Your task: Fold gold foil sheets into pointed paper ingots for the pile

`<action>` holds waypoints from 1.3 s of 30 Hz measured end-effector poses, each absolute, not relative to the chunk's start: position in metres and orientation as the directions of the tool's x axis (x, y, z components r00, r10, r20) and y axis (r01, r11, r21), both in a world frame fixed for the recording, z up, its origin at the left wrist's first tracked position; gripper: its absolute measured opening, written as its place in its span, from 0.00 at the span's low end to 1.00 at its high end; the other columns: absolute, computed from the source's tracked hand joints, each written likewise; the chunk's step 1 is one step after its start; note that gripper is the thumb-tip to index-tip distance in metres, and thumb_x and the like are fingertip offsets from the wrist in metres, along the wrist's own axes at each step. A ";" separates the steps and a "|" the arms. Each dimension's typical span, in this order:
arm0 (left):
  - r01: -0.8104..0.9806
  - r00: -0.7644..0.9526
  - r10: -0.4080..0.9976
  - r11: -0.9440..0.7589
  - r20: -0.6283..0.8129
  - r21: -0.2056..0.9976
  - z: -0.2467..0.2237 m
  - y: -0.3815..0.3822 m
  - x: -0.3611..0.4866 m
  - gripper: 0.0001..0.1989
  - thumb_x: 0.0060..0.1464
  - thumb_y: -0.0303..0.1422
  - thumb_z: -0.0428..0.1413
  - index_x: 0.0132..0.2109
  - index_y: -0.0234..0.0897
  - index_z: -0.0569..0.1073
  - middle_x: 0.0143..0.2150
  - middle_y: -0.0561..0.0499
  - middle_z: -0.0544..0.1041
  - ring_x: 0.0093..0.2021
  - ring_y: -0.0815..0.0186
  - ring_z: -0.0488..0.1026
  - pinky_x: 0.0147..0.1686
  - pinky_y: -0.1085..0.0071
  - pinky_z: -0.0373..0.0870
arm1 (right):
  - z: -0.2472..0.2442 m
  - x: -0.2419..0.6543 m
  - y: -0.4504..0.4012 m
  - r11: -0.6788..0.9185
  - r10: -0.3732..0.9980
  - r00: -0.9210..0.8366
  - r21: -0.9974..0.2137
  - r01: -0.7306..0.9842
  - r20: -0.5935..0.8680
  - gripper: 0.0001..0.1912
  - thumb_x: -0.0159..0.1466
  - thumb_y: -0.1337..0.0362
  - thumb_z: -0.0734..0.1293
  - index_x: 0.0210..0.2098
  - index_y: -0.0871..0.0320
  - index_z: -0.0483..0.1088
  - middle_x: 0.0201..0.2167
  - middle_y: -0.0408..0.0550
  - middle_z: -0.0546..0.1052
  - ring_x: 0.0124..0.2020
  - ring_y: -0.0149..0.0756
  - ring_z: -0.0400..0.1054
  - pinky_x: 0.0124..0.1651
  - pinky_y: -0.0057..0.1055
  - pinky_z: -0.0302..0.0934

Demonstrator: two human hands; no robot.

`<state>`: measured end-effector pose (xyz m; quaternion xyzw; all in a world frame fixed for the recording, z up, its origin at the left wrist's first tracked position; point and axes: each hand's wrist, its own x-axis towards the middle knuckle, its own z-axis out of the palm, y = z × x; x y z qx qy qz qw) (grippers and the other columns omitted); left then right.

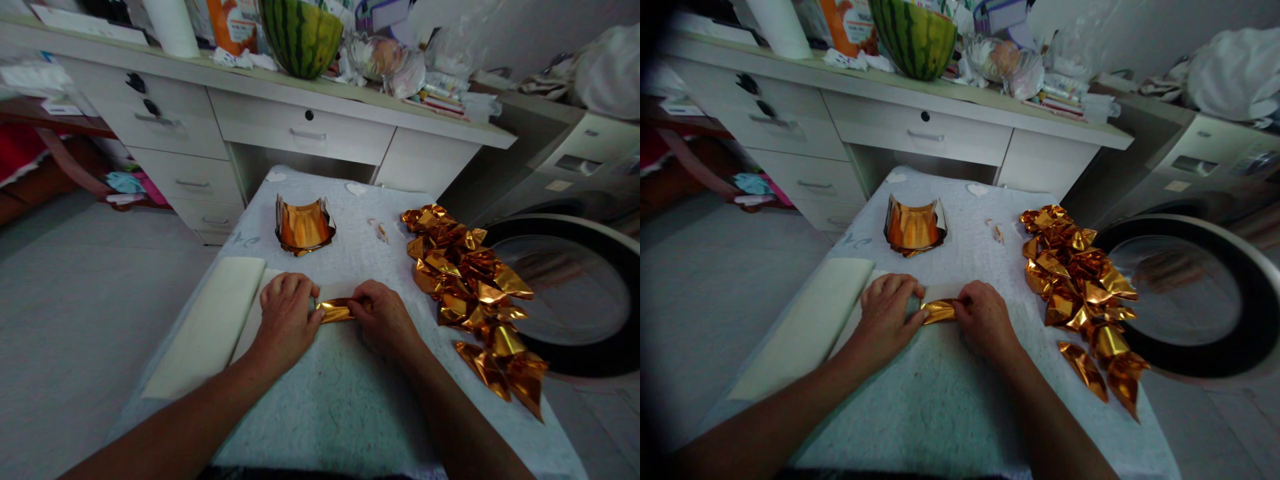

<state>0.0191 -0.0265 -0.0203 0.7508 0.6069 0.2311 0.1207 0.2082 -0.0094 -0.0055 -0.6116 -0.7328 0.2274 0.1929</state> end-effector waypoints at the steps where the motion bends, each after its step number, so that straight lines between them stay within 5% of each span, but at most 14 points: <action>1: 0.855 0.155 0.968 -0.232 0.199 0.463 -0.020 -0.027 0.019 0.09 0.52 0.30 0.60 0.41 0.38 0.70 0.46 0.47 0.72 0.52 0.51 0.63 0.50 0.54 0.58 | -0.005 0.208 -0.010 0.147 0.984 -0.177 -0.570 0.808 0.003 0.04 0.60 0.70 0.68 0.28 0.58 0.71 0.29 0.44 0.74 0.34 0.34 0.65 0.38 0.30 0.55; 18: 0.865 0.132 0.960 -0.232 0.245 0.445 -0.019 -0.029 0.021 0.13 0.51 0.29 0.60 0.44 0.37 0.68 0.45 0.46 0.71 0.50 0.53 0.64 0.48 0.55 0.60 | -0.006 0.208 -0.010 0.160 0.984 -0.179 -0.570 0.806 0.024 0.04 0.60 0.69 0.68 0.28 0.58 0.71 0.28 0.43 0.73 0.31 0.32 0.64 0.34 0.28 0.53; 24: 0.840 0.285 0.916 -0.380 0.281 0.388 -0.019 -0.030 0.023 0.08 0.57 0.26 0.57 0.41 0.45 0.75 0.49 0.50 0.74 0.51 0.53 0.63 0.49 0.53 0.57 | -0.007 0.208 -0.009 0.149 0.985 -0.170 -0.587 0.795 0.020 0.05 0.58 0.72 0.69 0.26 0.59 0.69 0.27 0.42 0.72 0.31 0.32 0.63 0.35 0.28 0.53; 27: 0.816 0.387 0.870 -0.478 0.307 0.326 -0.022 -0.029 0.023 0.08 0.60 0.27 0.56 0.40 0.47 0.77 0.44 0.53 0.77 0.47 0.56 0.65 0.47 0.54 0.59 | -0.010 0.208 -0.009 0.156 0.985 -0.167 -0.601 0.784 0.038 0.06 0.57 0.72 0.69 0.26 0.58 0.68 0.27 0.42 0.71 0.31 0.32 0.63 0.35 0.28 0.53; 32: 0.733 0.623 0.721 -0.674 0.304 0.096 -0.019 -0.034 0.027 0.07 0.61 0.25 0.53 0.38 0.36 0.76 0.34 0.50 0.76 0.39 0.59 0.69 0.45 0.58 0.66 | -0.015 0.209 -0.010 0.184 0.981 -0.180 -0.607 0.773 0.068 0.08 0.57 0.73 0.68 0.26 0.58 0.66 0.28 0.42 0.70 0.31 0.32 0.62 0.35 0.28 0.52; 39: 0.758 0.651 0.731 -0.642 0.203 -0.119 -0.018 -0.054 0.040 0.11 0.56 0.20 0.50 0.42 0.30 0.76 0.35 0.44 0.74 0.35 0.56 0.71 0.38 0.58 0.72 | -0.017 0.221 -0.007 0.138 0.990 -0.130 -0.608 0.781 0.059 0.10 0.57 0.70 0.69 0.38 0.57 0.66 0.27 0.40 0.69 0.32 0.34 0.62 0.36 0.29 0.53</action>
